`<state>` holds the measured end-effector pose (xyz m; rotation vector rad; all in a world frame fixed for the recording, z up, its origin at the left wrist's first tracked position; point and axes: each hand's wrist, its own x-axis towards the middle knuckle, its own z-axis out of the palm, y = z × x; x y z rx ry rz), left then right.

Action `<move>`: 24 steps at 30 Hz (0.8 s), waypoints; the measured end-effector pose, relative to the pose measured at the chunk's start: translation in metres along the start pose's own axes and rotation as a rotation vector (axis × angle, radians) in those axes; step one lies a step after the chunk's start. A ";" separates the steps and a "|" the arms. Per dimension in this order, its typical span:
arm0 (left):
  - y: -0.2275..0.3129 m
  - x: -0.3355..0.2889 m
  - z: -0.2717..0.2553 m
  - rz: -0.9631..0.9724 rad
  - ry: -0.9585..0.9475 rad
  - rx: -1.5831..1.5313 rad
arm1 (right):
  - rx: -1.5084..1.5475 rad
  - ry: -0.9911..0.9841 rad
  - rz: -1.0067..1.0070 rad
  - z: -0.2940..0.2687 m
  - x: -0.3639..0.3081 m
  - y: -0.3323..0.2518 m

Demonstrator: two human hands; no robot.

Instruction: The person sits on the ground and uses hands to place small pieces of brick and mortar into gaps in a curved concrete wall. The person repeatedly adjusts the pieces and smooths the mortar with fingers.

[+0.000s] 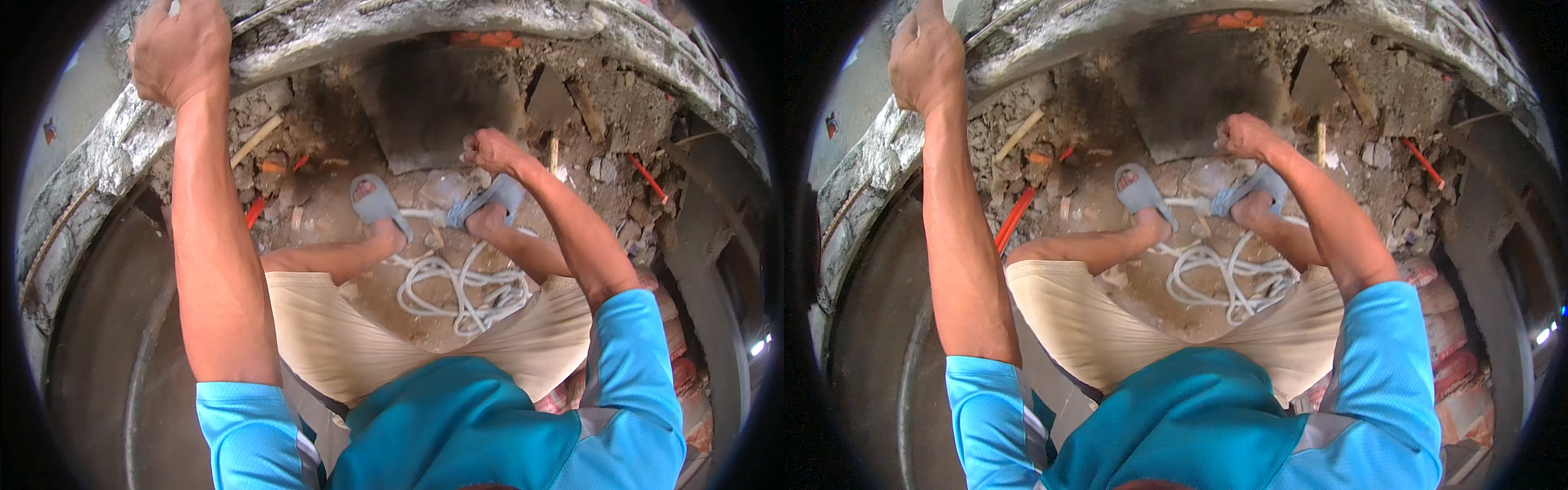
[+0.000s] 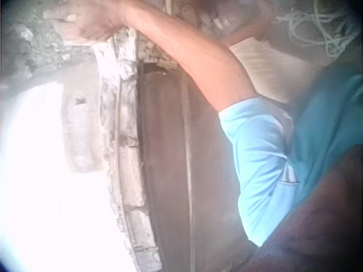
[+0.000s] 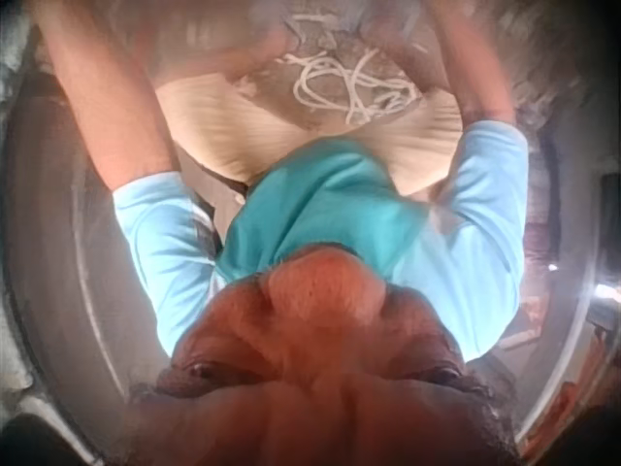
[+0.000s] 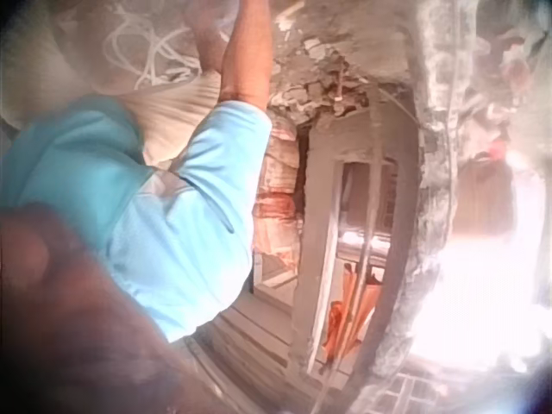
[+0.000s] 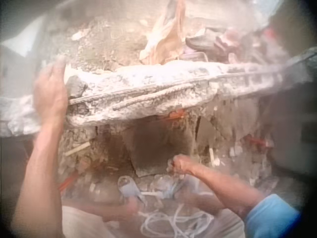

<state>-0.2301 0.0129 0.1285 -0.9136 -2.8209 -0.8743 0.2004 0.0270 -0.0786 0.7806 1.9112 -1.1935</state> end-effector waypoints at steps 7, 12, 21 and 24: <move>-0.036 0.005 0.012 0.033 0.088 0.035 | 0.087 0.039 -0.002 -0.014 0.036 0.035; -0.039 0.014 0.012 0.066 0.101 0.140 | 0.012 0.122 -0.031 -0.003 0.081 0.102; -0.028 0.013 0.010 0.103 -0.142 -0.026 | 0.228 0.557 0.056 0.038 0.105 0.043; -0.020 0.015 0.009 0.044 -0.185 -0.039 | 0.613 0.794 -0.029 0.046 0.112 0.018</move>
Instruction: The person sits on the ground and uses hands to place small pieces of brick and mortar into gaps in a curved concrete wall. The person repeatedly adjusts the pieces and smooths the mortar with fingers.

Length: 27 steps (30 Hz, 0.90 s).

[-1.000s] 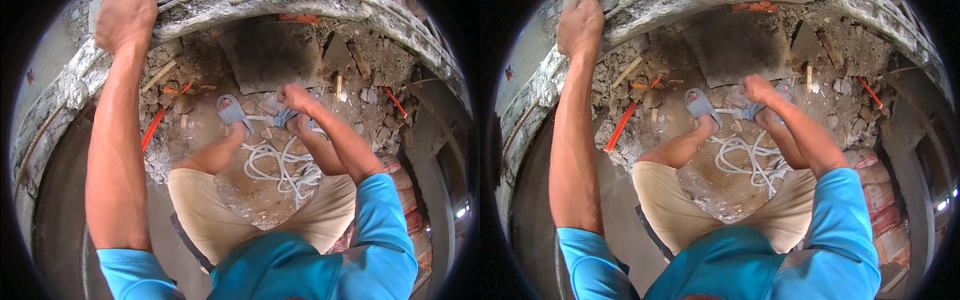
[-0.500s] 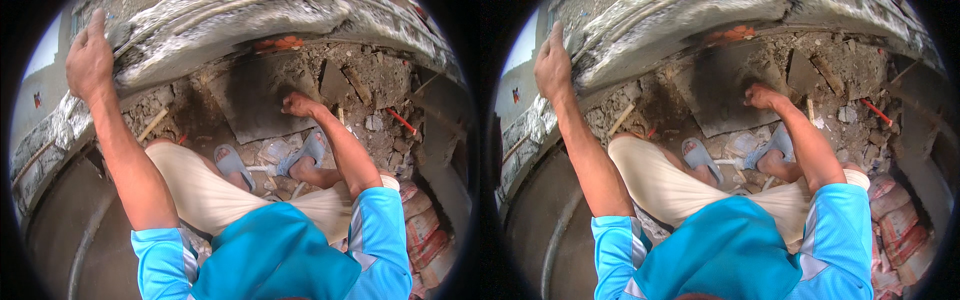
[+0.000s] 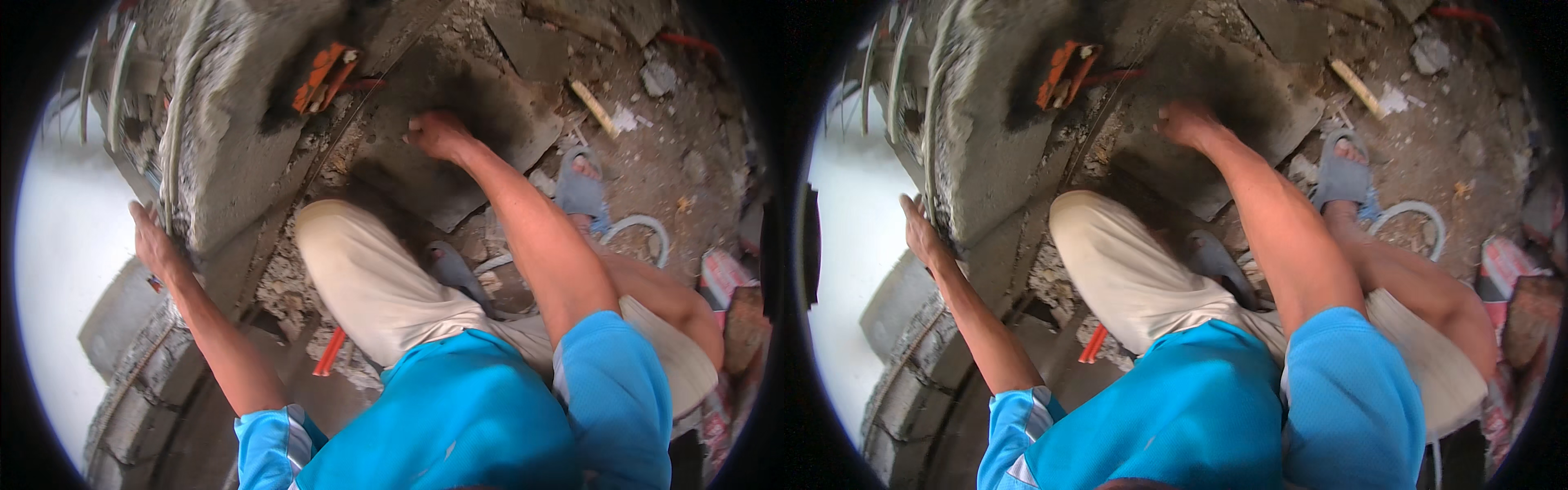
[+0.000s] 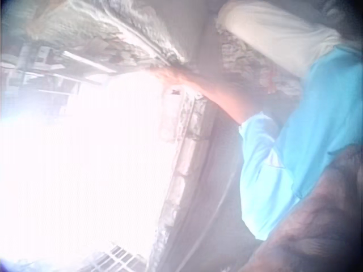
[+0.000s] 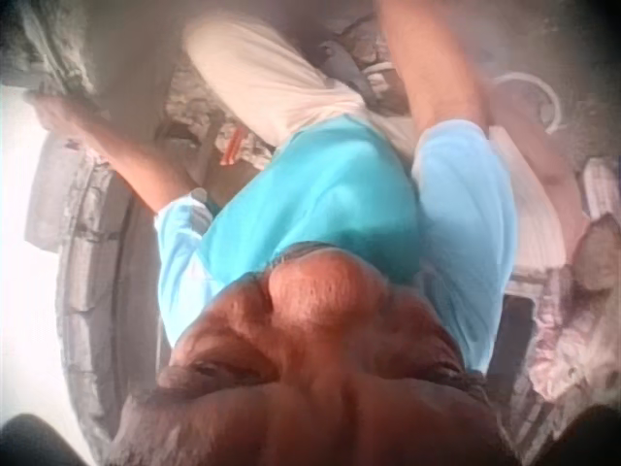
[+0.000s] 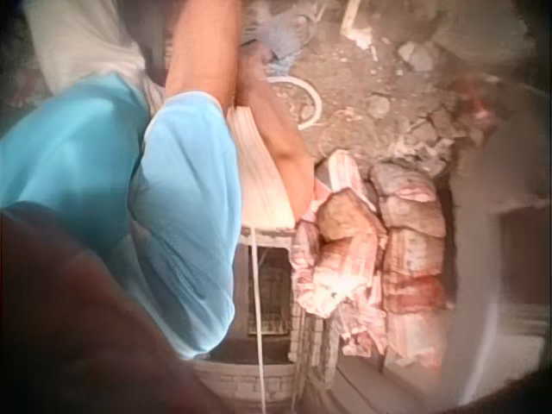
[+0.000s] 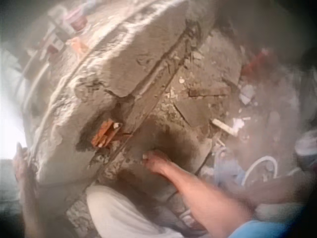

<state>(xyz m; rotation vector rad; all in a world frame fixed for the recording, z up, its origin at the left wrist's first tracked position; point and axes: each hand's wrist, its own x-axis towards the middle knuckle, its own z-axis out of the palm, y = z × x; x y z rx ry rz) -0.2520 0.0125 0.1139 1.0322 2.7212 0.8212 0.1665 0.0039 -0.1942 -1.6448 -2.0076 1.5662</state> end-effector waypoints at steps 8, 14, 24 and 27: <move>-0.015 0.007 -0.008 -0.019 -0.048 -0.120 | 0.759 0.309 0.241 0.054 -0.079 0.039; -0.013 0.004 -0.009 -0.090 -0.051 -0.213 | 0.826 0.323 0.259 0.014 -0.107 0.119; -0.008 0.008 -0.014 -0.075 -0.074 -0.085 | 0.830 0.278 0.284 0.014 -0.137 0.125; -0.016 0.010 -0.005 -0.027 -0.068 -0.170 | 0.781 0.284 0.274 0.021 -0.130 0.113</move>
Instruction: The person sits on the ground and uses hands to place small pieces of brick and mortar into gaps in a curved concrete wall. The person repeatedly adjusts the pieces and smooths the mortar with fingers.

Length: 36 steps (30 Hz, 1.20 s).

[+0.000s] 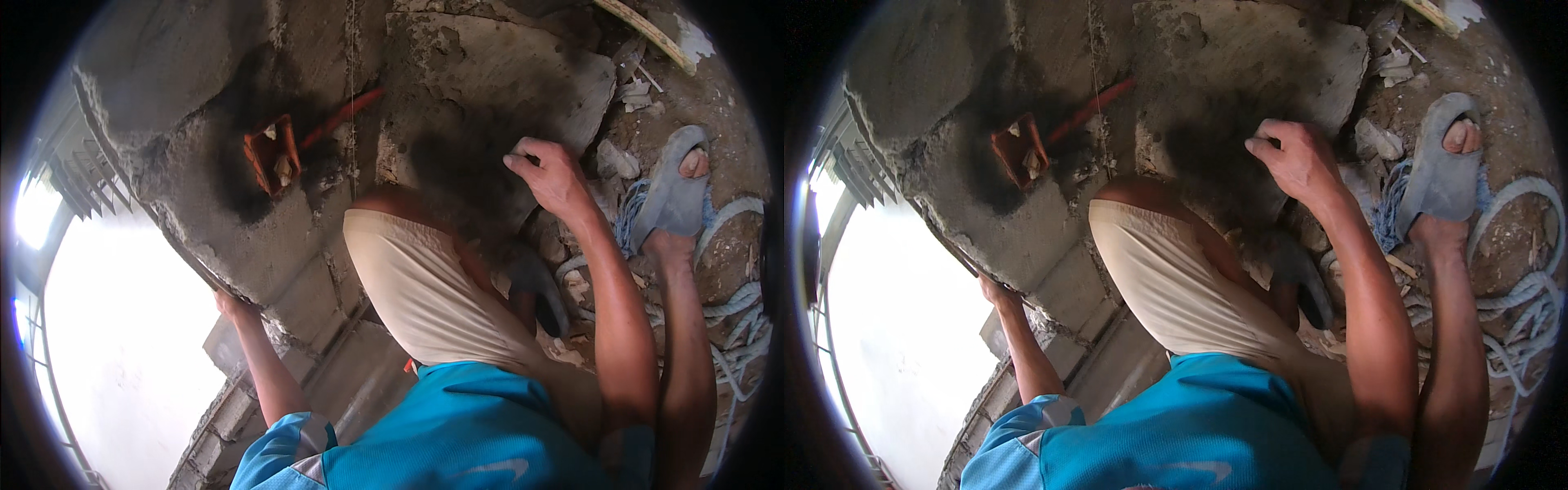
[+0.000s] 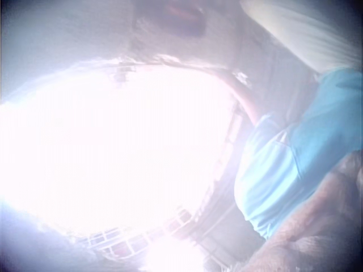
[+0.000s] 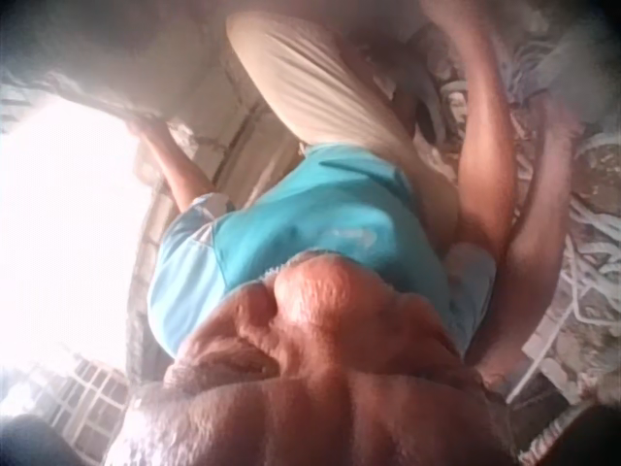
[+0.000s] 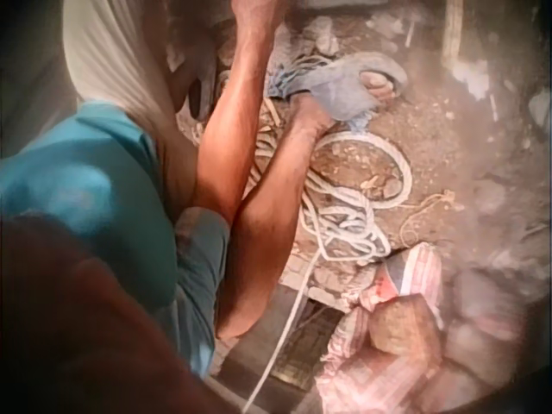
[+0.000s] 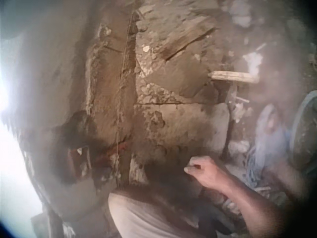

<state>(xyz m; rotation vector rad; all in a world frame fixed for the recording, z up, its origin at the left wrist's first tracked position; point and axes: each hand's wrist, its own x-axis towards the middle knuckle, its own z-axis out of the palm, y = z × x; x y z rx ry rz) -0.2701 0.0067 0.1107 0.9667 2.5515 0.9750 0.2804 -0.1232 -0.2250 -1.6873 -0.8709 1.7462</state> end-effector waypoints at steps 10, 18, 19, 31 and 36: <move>0.004 -0.005 0.006 -0.030 0.046 -0.015 | -0.187 0.378 -0.104 -0.023 0.039 -0.045; 0.002 -0.013 0.011 0.160 0.124 0.102 | -0.763 0.349 -0.661 0.002 0.114 -0.077; 0.000 -0.010 0.004 0.155 0.117 0.078 | -0.833 0.311 -0.711 0.005 0.125 -0.082; -0.020 0.007 -0.005 0.161 0.111 0.138 | -1.157 -0.199 -0.365 0.068 0.144 -0.100; -0.022 0.010 -0.008 0.150 0.112 0.032 | -1.150 -0.172 -0.411 0.084 0.099 -0.110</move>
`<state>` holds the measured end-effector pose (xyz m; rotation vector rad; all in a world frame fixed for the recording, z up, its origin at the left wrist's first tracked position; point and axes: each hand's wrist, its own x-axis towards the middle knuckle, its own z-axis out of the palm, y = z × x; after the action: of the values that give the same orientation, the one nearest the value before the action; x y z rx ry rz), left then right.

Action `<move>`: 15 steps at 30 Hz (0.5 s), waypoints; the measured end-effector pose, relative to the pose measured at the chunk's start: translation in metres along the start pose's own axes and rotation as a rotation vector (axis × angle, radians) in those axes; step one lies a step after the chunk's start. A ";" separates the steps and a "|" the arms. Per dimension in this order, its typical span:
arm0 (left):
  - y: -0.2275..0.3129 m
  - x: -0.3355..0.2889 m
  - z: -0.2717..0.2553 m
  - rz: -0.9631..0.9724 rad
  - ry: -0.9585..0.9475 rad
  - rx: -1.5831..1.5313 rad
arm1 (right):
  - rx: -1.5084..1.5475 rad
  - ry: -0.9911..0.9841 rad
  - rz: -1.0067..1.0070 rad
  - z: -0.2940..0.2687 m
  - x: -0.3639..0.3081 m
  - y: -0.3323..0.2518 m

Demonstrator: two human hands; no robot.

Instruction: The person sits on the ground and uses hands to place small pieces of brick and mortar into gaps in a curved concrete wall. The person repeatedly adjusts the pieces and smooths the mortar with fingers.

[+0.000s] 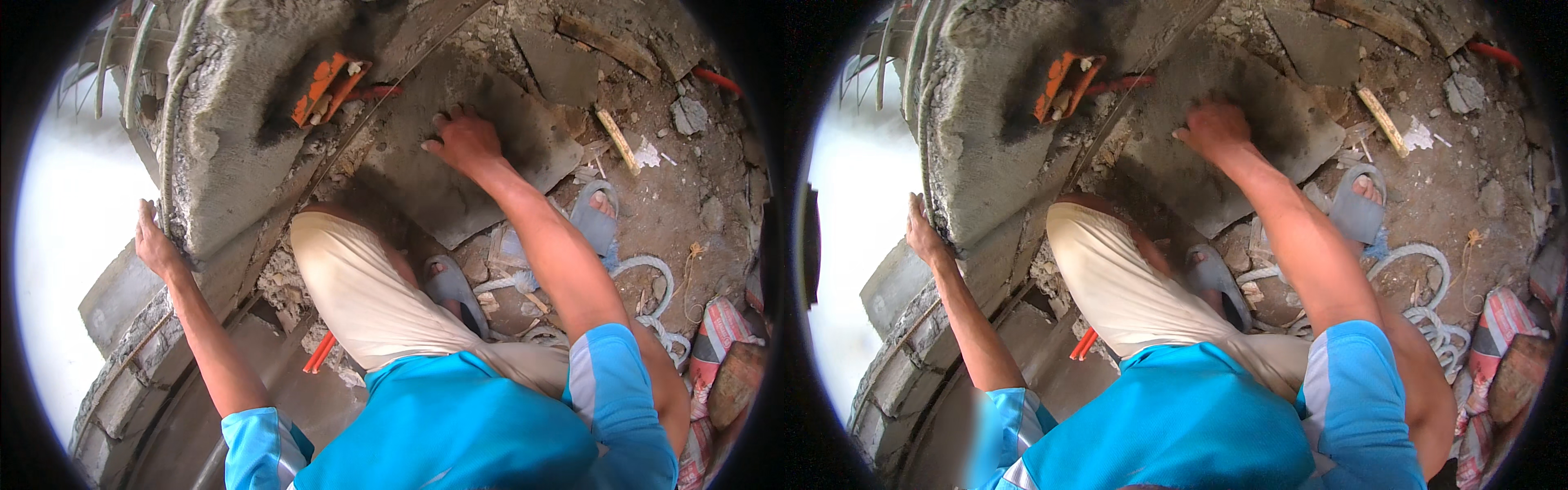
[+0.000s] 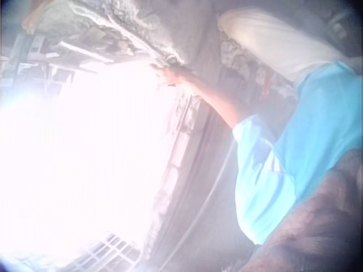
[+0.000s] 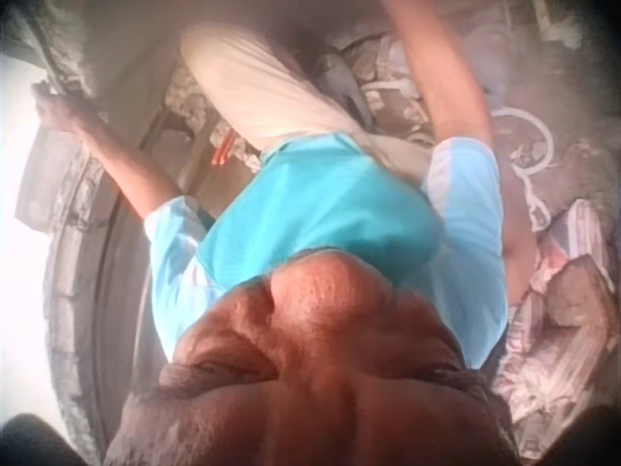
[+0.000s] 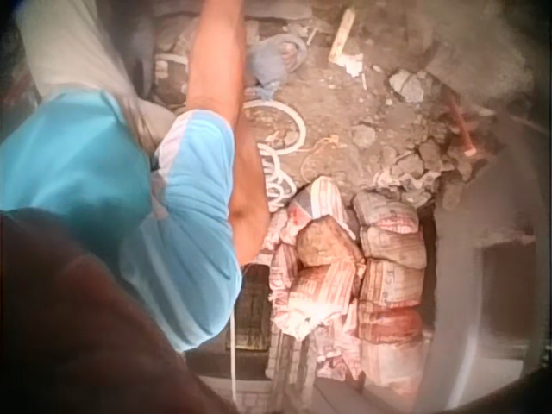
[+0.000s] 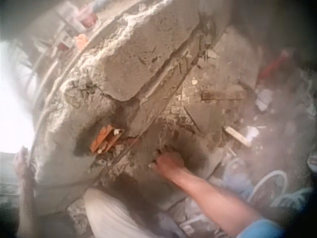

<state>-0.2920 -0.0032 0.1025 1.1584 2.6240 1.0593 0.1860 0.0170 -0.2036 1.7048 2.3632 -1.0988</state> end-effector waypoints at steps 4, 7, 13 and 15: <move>0.008 -0.003 0.009 -0.037 0.009 0.040 | -0.187 0.211 -0.037 0.035 -0.010 0.001; 0.005 -0.003 0.010 0.006 0.014 0.005 | -0.187 0.230 -0.055 0.043 -0.006 0.005; -0.002 0.003 0.004 -0.005 -0.015 0.017 | -0.130 0.134 -0.123 0.029 -0.009 0.008; -0.004 0.006 0.002 0.009 -0.016 -0.016 | -0.144 0.113 -0.126 0.026 -0.013 0.007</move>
<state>-0.2981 0.0002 0.0998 1.1717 2.5958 1.0668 0.1880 -0.0070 -0.2212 1.6305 2.5793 -0.8422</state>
